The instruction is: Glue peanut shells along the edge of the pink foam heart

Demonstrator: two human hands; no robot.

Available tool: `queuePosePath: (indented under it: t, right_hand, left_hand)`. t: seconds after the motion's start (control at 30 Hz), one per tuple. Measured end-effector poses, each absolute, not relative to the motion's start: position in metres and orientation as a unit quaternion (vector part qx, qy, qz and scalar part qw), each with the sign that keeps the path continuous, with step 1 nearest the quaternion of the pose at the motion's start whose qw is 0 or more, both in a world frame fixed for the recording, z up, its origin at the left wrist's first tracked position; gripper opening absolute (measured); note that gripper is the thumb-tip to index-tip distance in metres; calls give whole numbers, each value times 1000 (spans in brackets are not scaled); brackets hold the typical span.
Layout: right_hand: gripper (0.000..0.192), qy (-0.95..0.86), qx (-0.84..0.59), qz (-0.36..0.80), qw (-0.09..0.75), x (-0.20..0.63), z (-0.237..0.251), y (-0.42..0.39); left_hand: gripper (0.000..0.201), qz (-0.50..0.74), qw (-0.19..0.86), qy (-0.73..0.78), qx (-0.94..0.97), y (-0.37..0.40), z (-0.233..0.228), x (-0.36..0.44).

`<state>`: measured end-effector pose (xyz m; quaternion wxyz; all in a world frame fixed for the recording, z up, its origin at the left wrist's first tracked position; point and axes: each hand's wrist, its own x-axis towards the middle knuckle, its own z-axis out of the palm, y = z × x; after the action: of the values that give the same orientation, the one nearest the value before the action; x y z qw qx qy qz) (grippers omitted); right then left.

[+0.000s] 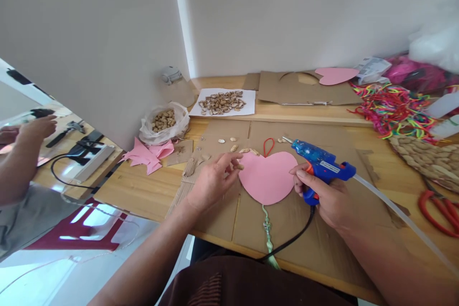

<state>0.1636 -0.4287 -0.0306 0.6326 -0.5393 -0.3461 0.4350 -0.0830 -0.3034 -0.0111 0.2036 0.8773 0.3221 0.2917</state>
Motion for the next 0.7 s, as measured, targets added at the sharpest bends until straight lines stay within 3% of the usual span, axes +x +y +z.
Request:
queuePosePath:
  t: [0.2, 0.7]
  right_hand:
    - [18, -324, -543, 440, 637, 164, -35, -428]
    - [18, -360, -535, 434, 629, 167, -36, -426]
  left_hand:
    - [38, 289, 208, 421, 834, -288, -11, -96]
    - [35, 234, 168, 473, 833, -261, -7, -79]
